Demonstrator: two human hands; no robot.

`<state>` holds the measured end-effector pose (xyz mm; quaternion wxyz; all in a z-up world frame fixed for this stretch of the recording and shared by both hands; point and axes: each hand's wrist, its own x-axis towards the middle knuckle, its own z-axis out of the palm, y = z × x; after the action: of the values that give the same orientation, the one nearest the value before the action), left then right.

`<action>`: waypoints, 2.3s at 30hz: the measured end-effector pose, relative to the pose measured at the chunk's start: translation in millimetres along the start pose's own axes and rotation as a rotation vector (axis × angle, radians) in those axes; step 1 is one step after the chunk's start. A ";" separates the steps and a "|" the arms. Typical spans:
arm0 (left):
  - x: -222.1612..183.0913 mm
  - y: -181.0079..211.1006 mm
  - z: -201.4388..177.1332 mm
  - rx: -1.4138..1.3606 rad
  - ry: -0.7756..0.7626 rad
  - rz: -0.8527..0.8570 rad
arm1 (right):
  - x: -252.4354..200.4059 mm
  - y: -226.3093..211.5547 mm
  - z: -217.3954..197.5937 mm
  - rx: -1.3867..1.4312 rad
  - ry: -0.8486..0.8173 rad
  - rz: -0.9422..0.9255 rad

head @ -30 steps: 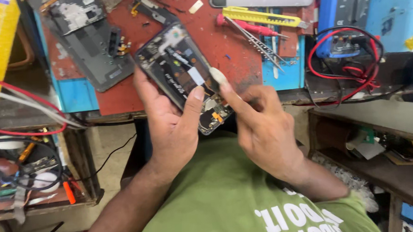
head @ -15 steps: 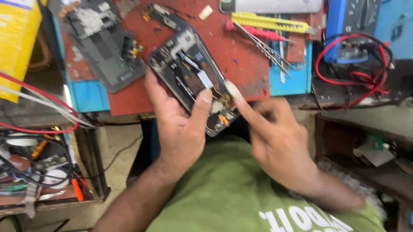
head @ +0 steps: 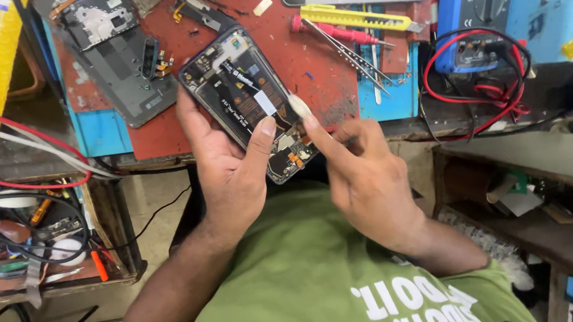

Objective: The person uses tweezers to manipulate internal components and connectors inside a disassembled smartphone. They also use a small white cleaning tool to wipe the edges of the phone's frame and internal areas. The task involves precise handling of small parts within the device's chassis.

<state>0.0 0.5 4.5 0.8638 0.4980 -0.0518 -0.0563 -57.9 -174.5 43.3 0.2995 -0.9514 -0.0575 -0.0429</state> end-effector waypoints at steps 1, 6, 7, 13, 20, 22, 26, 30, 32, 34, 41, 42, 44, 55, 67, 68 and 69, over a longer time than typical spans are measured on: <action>1.0 0.5 2.1 -0.003 0.013 0.008 | -4.4 3.9 -5.8 -0.014 -0.015 -0.010; 6.5 10.6 3.9 -0.163 0.027 -0.049 | -31.4 31.8 -45.0 0.168 0.037 0.139; 6.9 12.7 3.8 -0.185 0.018 -0.064 | -33.7 36.8 -45.8 0.253 0.093 0.162; 3.8 28.9 2.5 -0.336 -0.069 -0.309 | -25.4 39.9 -17.5 0.425 0.233 -0.118; 4.4 27.9 1.8 -0.419 -0.147 -0.435 | 5.0 19.6 -21.3 0.554 0.190 -0.405; 3.9 25.7 2.3 -0.477 -0.168 -0.434 | 11.9 11.5 -23.3 0.513 0.216 -0.425; 6.3 25.4 0.2 -0.486 -0.138 -0.461 | 27.6 9.8 -37.3 0.567 -0.001 -0.505; 3.6 22.7 -1.6 -0.500 -0.171 -0.448 | 27.9 10.2 -36.9 0.525 0.030 -0.518; 8.0 23.6 -2.7 -0.467 -0.147 -0.454 | 31.8 13.2 -36.2 0.510 0.069 -0.574; 8.7 21.9 -4.0 -0.503 -0.203 -0.438 | 26.1 8.9 -31.2 0.501 0.258 -0.502; 9.0 18.6 -6.7 -0.532 -0.212 -0.455 | 23.4 7.5 -34.1 0.423 0.262 -0.533; 3.8 19.4 -6.4 -0.527 -0.208 -0.465 | 22.1 6.0 -32.7 0.367 0.241 -0.511; 9.6 22.2 -6.1 -0.503 -0.239 -0.470 | 29.5 4.6 -31.6 0.317 0.219 -0.530; 4.0 18.7 -6.0 -0.647 -0.284 -0.538 | 23.5 -1.0 -22.3 0.344 0.507 -0.371; 15.5 21.2 -11.8 -0.787 -0.344 -0.541 | 11.6 9.0 -20.6 0.423 0.412 -0.220; 16.7 21.6 -12.4 -0.789 -0.345 -0.544 | 11.5 9.8 -18.2 0.430 0.413 -0.227; 16.4 21.1 -12.9 -0.790 -0.347 -0.540 | 9.9 10.3 -16.6 0.436 0.409 -0.231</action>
<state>19.0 19.6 16.8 0.9195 0.1123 -0.0386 -0.3747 -47.5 -191.6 52.2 0.4948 -0.8237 -0.1114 -0.2534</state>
